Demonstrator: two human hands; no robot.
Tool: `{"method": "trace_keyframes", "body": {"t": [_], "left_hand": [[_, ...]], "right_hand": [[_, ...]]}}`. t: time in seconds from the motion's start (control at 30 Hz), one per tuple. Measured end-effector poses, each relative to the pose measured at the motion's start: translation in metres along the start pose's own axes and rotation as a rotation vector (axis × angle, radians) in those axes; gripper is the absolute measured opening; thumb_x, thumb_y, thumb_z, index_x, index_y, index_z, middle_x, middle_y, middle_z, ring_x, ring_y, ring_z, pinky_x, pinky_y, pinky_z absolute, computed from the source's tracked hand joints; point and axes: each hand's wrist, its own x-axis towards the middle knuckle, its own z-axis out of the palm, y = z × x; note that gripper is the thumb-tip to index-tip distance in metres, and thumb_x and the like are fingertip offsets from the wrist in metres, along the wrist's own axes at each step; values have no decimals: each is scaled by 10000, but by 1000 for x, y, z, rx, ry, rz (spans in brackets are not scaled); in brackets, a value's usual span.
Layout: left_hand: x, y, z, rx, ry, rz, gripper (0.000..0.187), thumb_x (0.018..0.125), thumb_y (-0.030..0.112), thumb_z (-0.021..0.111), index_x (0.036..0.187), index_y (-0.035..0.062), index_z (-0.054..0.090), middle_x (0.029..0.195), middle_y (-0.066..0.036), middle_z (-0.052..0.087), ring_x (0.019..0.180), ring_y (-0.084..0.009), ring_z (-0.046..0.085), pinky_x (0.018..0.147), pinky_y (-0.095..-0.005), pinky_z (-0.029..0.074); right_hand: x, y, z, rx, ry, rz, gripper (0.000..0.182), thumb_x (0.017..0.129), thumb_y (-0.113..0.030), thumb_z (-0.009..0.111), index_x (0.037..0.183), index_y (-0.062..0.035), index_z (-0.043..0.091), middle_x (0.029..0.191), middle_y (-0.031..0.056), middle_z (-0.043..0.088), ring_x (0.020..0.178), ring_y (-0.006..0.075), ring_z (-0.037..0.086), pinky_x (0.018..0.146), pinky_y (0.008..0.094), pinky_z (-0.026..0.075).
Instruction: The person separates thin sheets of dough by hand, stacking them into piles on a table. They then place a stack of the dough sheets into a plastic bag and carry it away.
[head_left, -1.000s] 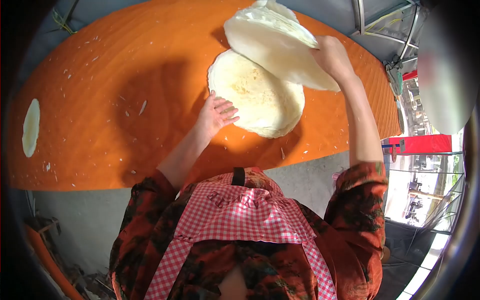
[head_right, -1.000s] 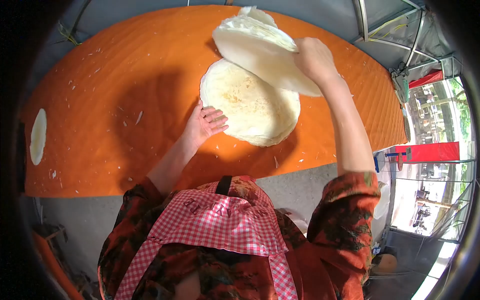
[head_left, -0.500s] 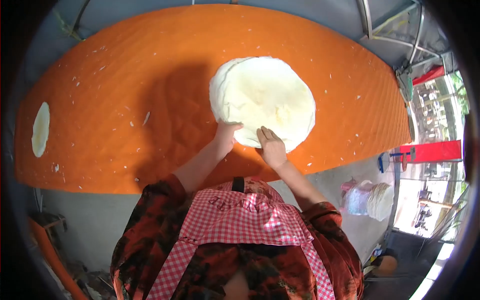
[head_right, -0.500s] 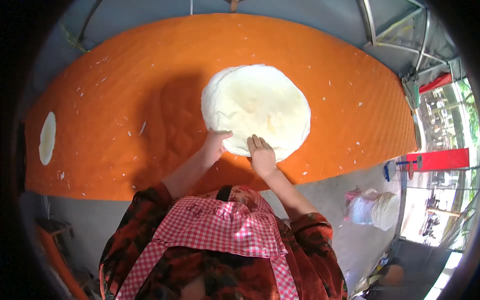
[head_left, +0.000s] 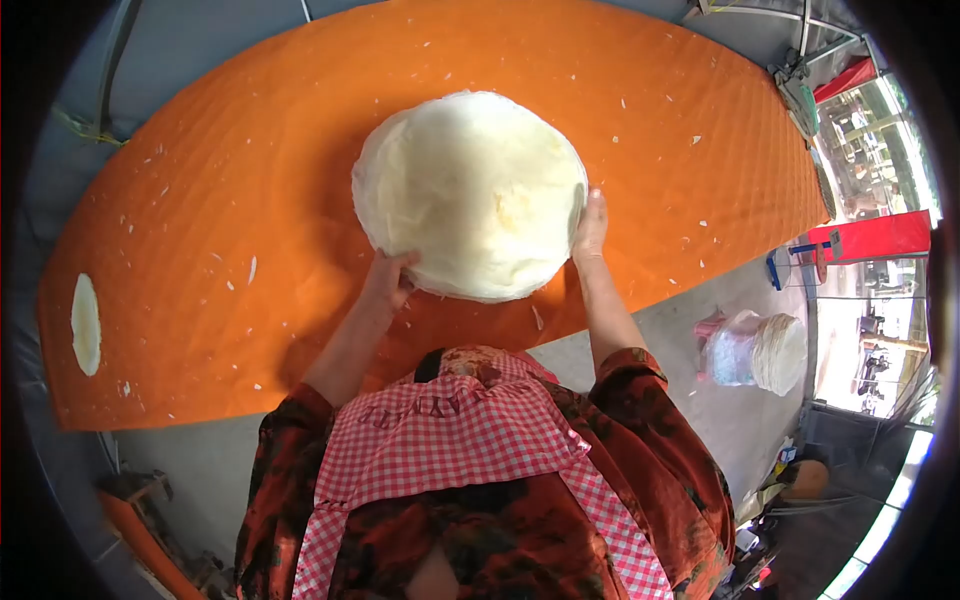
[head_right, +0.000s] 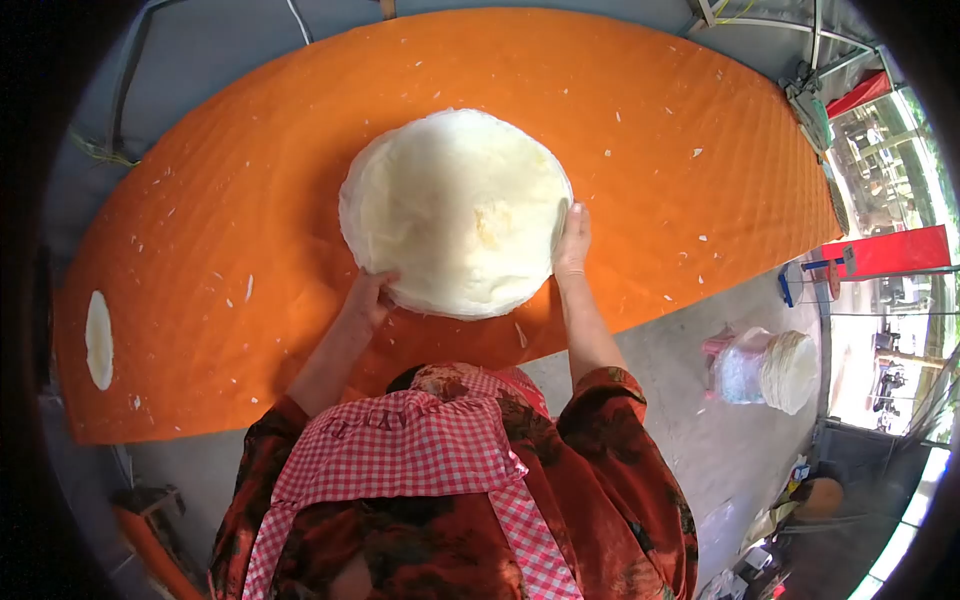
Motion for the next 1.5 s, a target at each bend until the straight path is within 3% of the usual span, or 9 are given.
{"method": "trace_keyframes", "body": {"t": [0.17, 0.33, 0.4, 0.7, 0.9, 1.27, 1.37, 1.47, 1.5], "left_hand": [[-3, 24, 24, -102, 65, -29, 489, 828, -30, 595, 1279, -17, 409, 1217, -167, 524, 1113, -303, 556, 865, -461, 534], [0, 39, 30, -180, 50, -18, 398, 837, -22, 588, 1211, -67, 458, 1182, -166, 545, 1050, -278, 579, 785, -409, 540], [-19, 37, 26, 10, 69, 2, 349, 841, 10, 609, 1164, -63, 499, 1126, -141, 575, 986, -253, 601, 744, -368, 541], [25, 5, -38, -87, -20, -74, 495, 823, -74, 566, 1300, 4, 462, 1223, -119, 577, 1149, -293, 551, 957, -461, 485], [29, -9, -24, 8, 74, 40, 534, 836, -50, 591, 1342, -7, 425, 1305, -145, 537, 1171, -295, 538, 1010, -391, 452], [17, 0, -21, -93, -42, -9, 551, 847, -45, 569, 1363, 15, 387, 1314, -150, 511, 1194, -300, 519, 1022, -448, 442], [7, 3, -16, -81, -36, -11, 568, 834, -56, 564, 1366, 33, 384, 1290, -142, 520, 1146, -290, 547, 972, -441, 481], [5, 18, -13, 12, -20, -62, 582, 821, -55, 563, 1367, 39, 384, 1259, -133, 527, 1082, -274, 572, 888, -417, 524], [3, 20, -14, 67, -21, -97, 582, 820, -48, 565, 1367, 36, 384, 1248, -130, 529, 1063, -268, 578, 861, -409, 533]], "right_hand": [[-2, -16, -24, -163, 162, 7, 383, 966, -318, 536, 1106, 35, 583, 1057, 117, 629, 991, 189, 592, 868, 329, 471], [-40, -12, -77, 301, -480, 681, 597, 980, -559, 339, 1107, -29, 584, 1008, 134, 664, 880, 215, 637, 723, 329, 511], [-82, -58, -15, 213, -206, 855, 722, 952, -647, 282, 1207, -23, 539, 1097, 147, 651, 1007, 245, 633, 807, 341, 521], [-40, -64, 12, 185, -140, 626, 789, 910, -626, 444, 1277, 72, 434, 1204, 215, 586, 1113, 271, 591, 901, 380, 503], [-48, -23, 48, -917, -8, 115, 670, 833, -340, 697, 1219, 133, 423, 1123, 281, 610, 973, 314, 651, 826, 380, 521], [-43, -50, 42, -252, -206, 139, 551, 802, 94, 631, 1275, 81, 349, 1144, 204, 606, 1055, 265, 607, 890, 348, 501], [-32, -12, 15, -625, -227, 206, 609, 827, -6, 656, 1321, 89, 312, 1185, 235, 586, 1064, 312, 602, 923, 382, 489], [-66, -83, 48, -1256, -119, 162, 672, 821, -156, 706, 1333, 56, 328, 1204, 265, 552, 1060, 337, 601, 823, 401, 522], [-76, -84, 40, -1343, -114, -221, 734, 801, -206, 723, 1360, 48, 320, 1246, 284, 520, 1109, 363, 564, 889, 417, 488]]}}
